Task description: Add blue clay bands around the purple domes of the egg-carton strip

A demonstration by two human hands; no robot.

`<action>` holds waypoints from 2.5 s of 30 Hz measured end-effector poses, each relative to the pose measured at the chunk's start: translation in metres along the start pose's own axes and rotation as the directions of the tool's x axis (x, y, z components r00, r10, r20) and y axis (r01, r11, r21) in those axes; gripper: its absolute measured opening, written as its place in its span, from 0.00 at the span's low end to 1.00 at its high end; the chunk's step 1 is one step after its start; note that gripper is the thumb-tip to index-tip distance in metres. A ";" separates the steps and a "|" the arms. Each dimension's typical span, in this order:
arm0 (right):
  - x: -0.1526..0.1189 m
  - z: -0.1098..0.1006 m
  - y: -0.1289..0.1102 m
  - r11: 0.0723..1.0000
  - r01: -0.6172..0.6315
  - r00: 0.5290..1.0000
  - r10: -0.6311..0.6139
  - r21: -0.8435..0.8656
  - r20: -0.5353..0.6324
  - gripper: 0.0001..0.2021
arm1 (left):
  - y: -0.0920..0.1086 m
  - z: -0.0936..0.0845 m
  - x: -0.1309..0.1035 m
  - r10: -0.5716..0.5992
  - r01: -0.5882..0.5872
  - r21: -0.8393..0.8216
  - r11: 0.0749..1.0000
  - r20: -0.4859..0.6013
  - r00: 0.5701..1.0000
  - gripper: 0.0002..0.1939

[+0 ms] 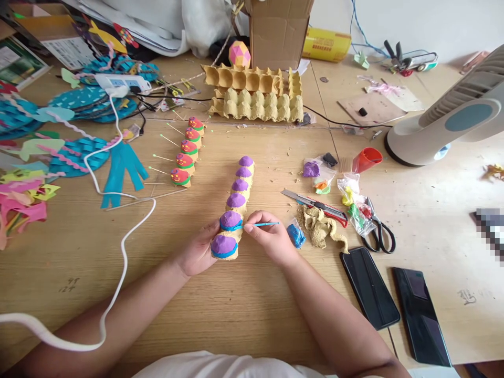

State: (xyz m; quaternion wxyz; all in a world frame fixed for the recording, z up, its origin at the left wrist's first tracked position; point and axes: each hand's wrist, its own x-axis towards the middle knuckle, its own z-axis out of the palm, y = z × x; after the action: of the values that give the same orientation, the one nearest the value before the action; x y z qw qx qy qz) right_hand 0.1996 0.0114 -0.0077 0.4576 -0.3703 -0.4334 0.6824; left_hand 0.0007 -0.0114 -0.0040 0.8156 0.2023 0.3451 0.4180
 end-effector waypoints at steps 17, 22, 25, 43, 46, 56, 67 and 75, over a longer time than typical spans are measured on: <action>0.000 0.001 -0.001 0.999 -0.053 0.998 0.053 -0.004 -0.015 0.16 | 0.002 0.002 -0.001 -0.021 0.022 -0.016 1.000 0.026 0.999 0.15; 0.000 0.003 -0.003 0.996 -0.077 0.997 0.078 0.051 -0.017 0.16 | 0.002 0.003 -0.001 -0.016 0.016 -0.005 1.000 0.020 1.000 0.15; 0.000 0.005 -0.006 0.990 -0.035 0.999 0.040 0.139 -0.032 0.15 | 0.002 0.003 -0.002 -0.021 0.021 -0.011 1.000 0.027 0.999 0.15; -0.008 0.010 -0.012 0.939 -0.020 0.999 0.007 -0.344 -0.036 0.14 | 0.003 0.008 0.000 0.087 -0.093 -0.100 0.991 -0.054 0.995 0.15; -0.007 0.011 -0.012 0.953 -0.025 0.999 0.011 -0.303 -0.047 0.13 | 0.001 0.009 0.000 0.094 -0.098 -0.086 0.991 -0.049 0.994 0.17; -0.004 0.006 -0.012 0.976 -0.075 0.994 0.055 -0.206 -0.099 0.15 | -0.001 0.004 -0.002 0.263 -0.234 0.377 0.896 -0.028 0.964 0.17; -0.005 0.004 -0.011 0.981 -0.079 0.995 0.068 -0.179 -0.067 0.13 | 0.005 0.005 -0.005 0.295 -0.241 0.525 0.816 -0.020 0.955 0.17; -0.006 0.002 -0.007 0.983 -0.094 0.993 0.081 -0.159 -0.084 0.14 | -0.004 0.002 0.001 0.205 -0.191 0.212 0.958 -0.046 0.978 0.16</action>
State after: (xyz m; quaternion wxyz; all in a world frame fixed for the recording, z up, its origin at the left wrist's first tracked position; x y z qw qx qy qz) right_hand 0.2016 0.0067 0.0002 0.4118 -0.4513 -0.4529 0.6494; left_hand 0.0048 -0.0126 -0.0051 0.7321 0.3053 0.3919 0.4660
